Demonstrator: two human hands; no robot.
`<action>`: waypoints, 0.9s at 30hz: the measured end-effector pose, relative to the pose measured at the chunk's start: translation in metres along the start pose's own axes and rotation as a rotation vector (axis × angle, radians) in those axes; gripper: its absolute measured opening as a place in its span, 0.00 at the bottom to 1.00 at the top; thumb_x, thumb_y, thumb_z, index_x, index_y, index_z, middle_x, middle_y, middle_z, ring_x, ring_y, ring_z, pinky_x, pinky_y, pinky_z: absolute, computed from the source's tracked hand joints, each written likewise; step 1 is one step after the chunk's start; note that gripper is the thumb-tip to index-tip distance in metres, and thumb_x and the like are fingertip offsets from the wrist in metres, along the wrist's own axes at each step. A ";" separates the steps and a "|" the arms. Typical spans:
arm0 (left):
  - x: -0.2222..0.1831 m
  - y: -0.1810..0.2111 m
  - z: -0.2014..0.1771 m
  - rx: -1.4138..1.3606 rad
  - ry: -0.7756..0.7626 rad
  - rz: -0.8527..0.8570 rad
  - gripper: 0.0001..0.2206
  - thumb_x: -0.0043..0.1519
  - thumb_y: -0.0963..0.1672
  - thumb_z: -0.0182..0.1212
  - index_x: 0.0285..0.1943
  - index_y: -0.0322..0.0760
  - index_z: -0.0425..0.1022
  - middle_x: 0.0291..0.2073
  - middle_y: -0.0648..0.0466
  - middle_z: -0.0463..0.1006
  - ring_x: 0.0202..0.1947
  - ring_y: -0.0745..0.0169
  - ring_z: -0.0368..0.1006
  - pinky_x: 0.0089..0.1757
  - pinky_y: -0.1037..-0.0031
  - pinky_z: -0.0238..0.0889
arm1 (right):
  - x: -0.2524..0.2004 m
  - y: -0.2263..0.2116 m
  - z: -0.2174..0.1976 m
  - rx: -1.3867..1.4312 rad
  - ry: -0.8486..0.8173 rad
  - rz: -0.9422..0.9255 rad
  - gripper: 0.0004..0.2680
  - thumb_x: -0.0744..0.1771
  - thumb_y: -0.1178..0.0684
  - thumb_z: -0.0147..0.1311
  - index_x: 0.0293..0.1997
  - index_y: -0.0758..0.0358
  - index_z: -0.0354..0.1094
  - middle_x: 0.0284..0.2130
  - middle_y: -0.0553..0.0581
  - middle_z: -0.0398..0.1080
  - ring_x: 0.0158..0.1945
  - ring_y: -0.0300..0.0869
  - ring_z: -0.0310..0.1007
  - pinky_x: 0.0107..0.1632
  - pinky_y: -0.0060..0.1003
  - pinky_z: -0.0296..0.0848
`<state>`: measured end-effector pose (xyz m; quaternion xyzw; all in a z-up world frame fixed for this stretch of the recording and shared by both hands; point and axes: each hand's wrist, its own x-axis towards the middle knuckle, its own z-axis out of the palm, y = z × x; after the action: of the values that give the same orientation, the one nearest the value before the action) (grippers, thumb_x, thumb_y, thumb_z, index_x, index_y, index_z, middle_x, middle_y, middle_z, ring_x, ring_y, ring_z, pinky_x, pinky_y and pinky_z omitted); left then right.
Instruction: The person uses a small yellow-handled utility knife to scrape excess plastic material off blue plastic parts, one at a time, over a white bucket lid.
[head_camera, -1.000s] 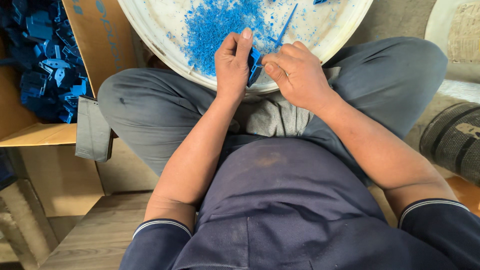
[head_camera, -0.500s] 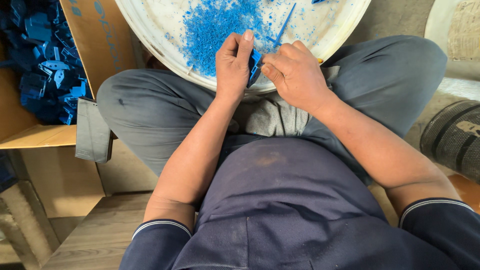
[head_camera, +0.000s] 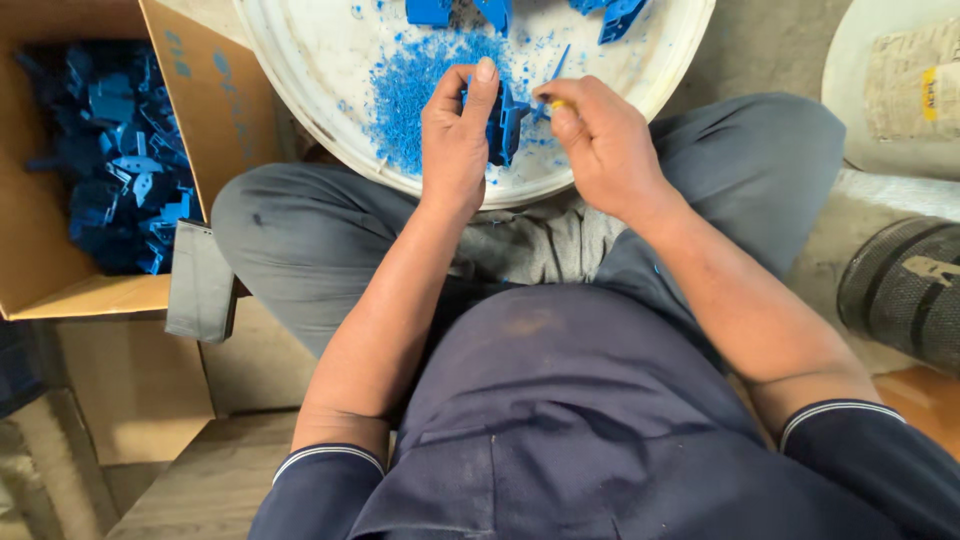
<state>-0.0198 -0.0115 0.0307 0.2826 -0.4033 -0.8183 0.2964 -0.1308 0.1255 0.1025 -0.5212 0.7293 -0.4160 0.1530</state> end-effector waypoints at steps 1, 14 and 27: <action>-0.003 0.004 0.002 0.011 -0.005 -0.002 0.13 0.68 0.50 0.61 0.39 0.38 0.73 0.29 0.63 0.71 0.29 0.77 0.61 0.32 0.79 0.58 | -0.001 -0.007 -0.003 -0.023 -0.016 0.006 0.07 0.75 0.58 0.49 0.59 0.65 0.69 0.43 0.61 0.71 0.41 0.48 0.73 0.47 0.38 0.72; -0.021 0.034 0.009 0.065 -0.116 0.059 0.13 0.69 0.48 0.63 0.37 0.36 0.73 0.31 0.61 0.73 0.32 0.77 0.62 0.36 0.79 0.58 | 0.010 -0.057 -0.017 -0.352 -0.146 0.000 0.25 0.59 0.35 0.76 0.45 0.65 0.70 0.28 0.56 0.68 0.30 0.47 0.70 0.35 0.43 0.70; -0.009 0.055 0.011 0.061 -0.140 0.169 0.14 0.69 0.49 0.63 0.35 0.36 0.72 0.29 0.61 0.72 0.31 0.78 0.62 0.33 0.79 0.60 | 0.035 -0.080 -0.016 -0.459 -0.209 -0.031 0.26 0.58 0.33 0.76 0.42 0.66 0.69 0.25 0.56 0.65 0.28 0.48 0.68 0.34 0.44 0.67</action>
<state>-0.0076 -0.0271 0.0834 0.1989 -0.4701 -0.7954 0.3267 -0.1052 0.0926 0.1814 -0.5934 0.7770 -0.1856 0.0987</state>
